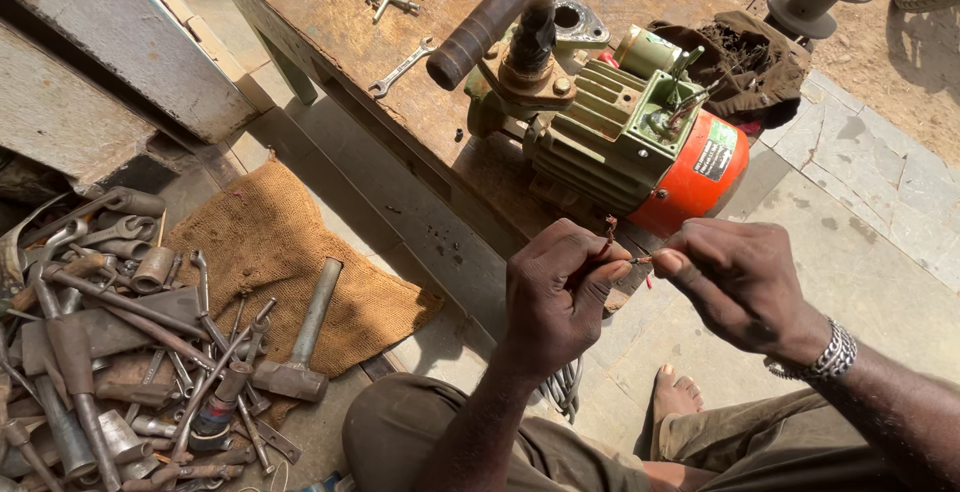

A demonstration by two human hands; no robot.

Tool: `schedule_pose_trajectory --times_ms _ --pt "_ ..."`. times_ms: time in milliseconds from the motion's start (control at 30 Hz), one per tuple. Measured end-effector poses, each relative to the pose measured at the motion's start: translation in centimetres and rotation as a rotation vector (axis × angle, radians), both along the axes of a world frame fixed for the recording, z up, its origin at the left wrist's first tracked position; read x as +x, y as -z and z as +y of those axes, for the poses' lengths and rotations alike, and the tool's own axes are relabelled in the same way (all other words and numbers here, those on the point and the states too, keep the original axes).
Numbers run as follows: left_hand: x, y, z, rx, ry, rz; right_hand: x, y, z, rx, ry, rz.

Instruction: The person repairs an electric water pump motor on a low wooden bench. They use pliers and a wrench to loosen and adjust the terminal wiring on the motor, then twist the red electrical wires together by hand and reattach them to the motor terminals.

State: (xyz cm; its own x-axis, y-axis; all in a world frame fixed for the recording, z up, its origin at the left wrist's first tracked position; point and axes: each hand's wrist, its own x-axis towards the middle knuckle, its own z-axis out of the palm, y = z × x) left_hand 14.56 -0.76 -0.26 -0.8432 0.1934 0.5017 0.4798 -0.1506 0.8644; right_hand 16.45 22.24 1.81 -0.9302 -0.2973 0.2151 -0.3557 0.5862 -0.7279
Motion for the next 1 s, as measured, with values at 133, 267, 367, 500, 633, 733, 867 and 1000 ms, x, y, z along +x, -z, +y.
schedule_pose_trajectory --times_ms 133,267,367,500,633,733,867,1000 --pt "-0.1 0.3 0.0 -0.012 -0.027 0.067 -0.1 1.1 0.8 -0.547 0.066 -0.659" --pt "-0.4 0.5 -0.3 -0.027 -0.013 0.031 -0.7 -0.6 0.5 -0.282 -0.023 -0.296" --pt "-0.6 0.5 -0.7 -0.055 -0.036 0.030 -1.4 -2.9 -0.6 0.262 -0.133 0.560" --pt "-0.7 0.4 -0.6 -0.104 -0.022 0.038 -1.9 -4.7 -1.3 0.607 -0.302 0.914" --pt "-0.8 0.6 -0.2 -0.140 0.040 0.029 -2.3 -3.2 -0.8 0.571 -0.327 0.890" --pt "-0.6 0.9 0.2 -0.113 0.007 0.033 -1.7 -1.1 -0.5 0.475 -0.218 0.685" --pt "-0.9 1.6 0.7 -0.174 -0.150 0.223 -1.0 2.0 -0.9 -0.176 -0.011 -0.179" --pt "-1.3 2.2 0.9 -0.168 -0.135 0.306 -0.9 2.3 -0.6 -0.490 0.004 -0.549"
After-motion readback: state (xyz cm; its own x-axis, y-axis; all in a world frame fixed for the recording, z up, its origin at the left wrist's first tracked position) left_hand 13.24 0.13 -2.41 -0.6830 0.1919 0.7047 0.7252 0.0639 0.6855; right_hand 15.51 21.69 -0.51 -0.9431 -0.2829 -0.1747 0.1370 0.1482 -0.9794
